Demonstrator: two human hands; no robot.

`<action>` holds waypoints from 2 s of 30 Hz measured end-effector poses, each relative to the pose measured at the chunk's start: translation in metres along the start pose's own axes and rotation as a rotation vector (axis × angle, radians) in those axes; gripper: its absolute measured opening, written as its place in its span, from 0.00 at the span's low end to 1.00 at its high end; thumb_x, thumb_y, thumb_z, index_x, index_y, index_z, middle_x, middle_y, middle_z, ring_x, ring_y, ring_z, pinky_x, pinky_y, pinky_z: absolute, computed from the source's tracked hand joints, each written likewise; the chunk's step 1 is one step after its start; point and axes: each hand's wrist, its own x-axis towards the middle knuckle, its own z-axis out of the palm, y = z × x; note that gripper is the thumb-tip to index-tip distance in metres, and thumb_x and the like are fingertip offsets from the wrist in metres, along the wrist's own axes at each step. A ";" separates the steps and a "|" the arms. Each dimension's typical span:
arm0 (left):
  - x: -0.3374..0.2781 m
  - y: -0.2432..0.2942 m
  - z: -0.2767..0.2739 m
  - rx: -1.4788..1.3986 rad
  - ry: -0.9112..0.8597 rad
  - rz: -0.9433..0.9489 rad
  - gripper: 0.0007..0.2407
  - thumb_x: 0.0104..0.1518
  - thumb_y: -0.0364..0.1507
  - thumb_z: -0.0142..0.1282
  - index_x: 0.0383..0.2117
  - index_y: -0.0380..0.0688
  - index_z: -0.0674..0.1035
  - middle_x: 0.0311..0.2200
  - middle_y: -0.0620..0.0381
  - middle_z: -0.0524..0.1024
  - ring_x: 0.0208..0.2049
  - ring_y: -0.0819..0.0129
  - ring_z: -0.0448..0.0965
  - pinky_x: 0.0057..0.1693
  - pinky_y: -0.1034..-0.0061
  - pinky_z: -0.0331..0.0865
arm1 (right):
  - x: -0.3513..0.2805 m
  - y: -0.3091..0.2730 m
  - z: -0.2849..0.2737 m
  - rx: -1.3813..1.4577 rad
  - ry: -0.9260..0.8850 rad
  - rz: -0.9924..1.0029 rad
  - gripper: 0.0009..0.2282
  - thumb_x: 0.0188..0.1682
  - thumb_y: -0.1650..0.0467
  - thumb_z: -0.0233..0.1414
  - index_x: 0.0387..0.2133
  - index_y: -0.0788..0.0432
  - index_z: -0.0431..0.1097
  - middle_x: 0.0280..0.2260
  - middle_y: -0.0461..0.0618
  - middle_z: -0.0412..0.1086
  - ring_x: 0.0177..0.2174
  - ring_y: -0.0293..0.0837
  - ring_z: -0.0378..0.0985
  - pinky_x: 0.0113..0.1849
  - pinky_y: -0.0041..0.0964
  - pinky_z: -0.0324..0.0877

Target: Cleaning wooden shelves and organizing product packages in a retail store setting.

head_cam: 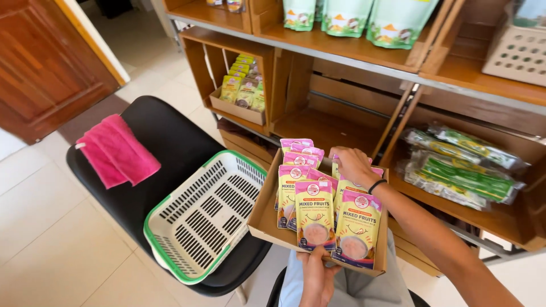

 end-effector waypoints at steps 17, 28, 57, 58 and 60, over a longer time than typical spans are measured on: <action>-0.001 0.044 0.020 -0.203 0.139 0.163 0.31 0.49 0.20 0.51 0.59 0.65 0.55 0.56 0.54 0.69 0.47 0.57 0.76 0.46 0.45 0.75 | 0.091 -0.082 0.019 0.127 0.029 -0.355 0.07 0.43 0.79 0.53 0.33 0.57 0.73 0.34 0.52 0.77 0.36 0.54 0.80 0.39 0.50 0.70; 0.117 0.105 -0.097 -0.460 0.164 0.496 0.19 0.53 0.23 0.54 0.53 0.40 0.68 0.49 0.45 0.73 0.45 0.58 0.75 0.46 0.47 0.73 | 0.203 -0.256 0.200 0.146 -0.027 -0.857 0.13 0.38 0.84 0.52 0.29 0.54 0.72 0.30 0.45 0.75 0.38 0.45 0.76 0.46 0.46 0.60; 0.258 0.106 -0.162 -0.815 0.253 0.051 0.28 0.51 0.46 0.62 0.58 0.47 0.73 0.52 0.48 0.77 0.56 0.49 0.75 0.55 0.48 0.73 | 0.215 -0.241 0.410 -0.096 -0.633 -0.508 0.08 0.47 0.72 0.54 0.38 0.50 0.78 0.40 0.46 0.77 0.49 0.47 0.74 0.56 0.56 0.57; 0.242 0.103 -0.167 -0.815 0.249 0.053 0.28 0.51 0.46 0.62 0.58 0.47 0.73 0.52 0.48 0.77 0.56 0.49 0.75 0.55 0.48 0.73 | 0.218 -0.239 0.418 -0.098 -0.629 -0.510 0.08 0.47 0.72 0.54 0.38 0.50 0.78 0.40 0.46 0.77 0.49 0.47 0.74 0.56 0.56 0.57; 0.215 0.086 -0.165 -0.756 0.226 0.053 0.29 0.52 0.46 0.61 0.58 0.46 0.72 0.52 0.46 0.77 0.55 0.47 0.76 0.55 0.47 0.73 | 0.222 -0.235 0.434 -0.100 -0.664 -0.446 0.11 0.48 0.72 0.55 0.44 0.50 0.77 0.46 0.51 0.73 0.53 0.52 0.70 0.55 0.61 0.56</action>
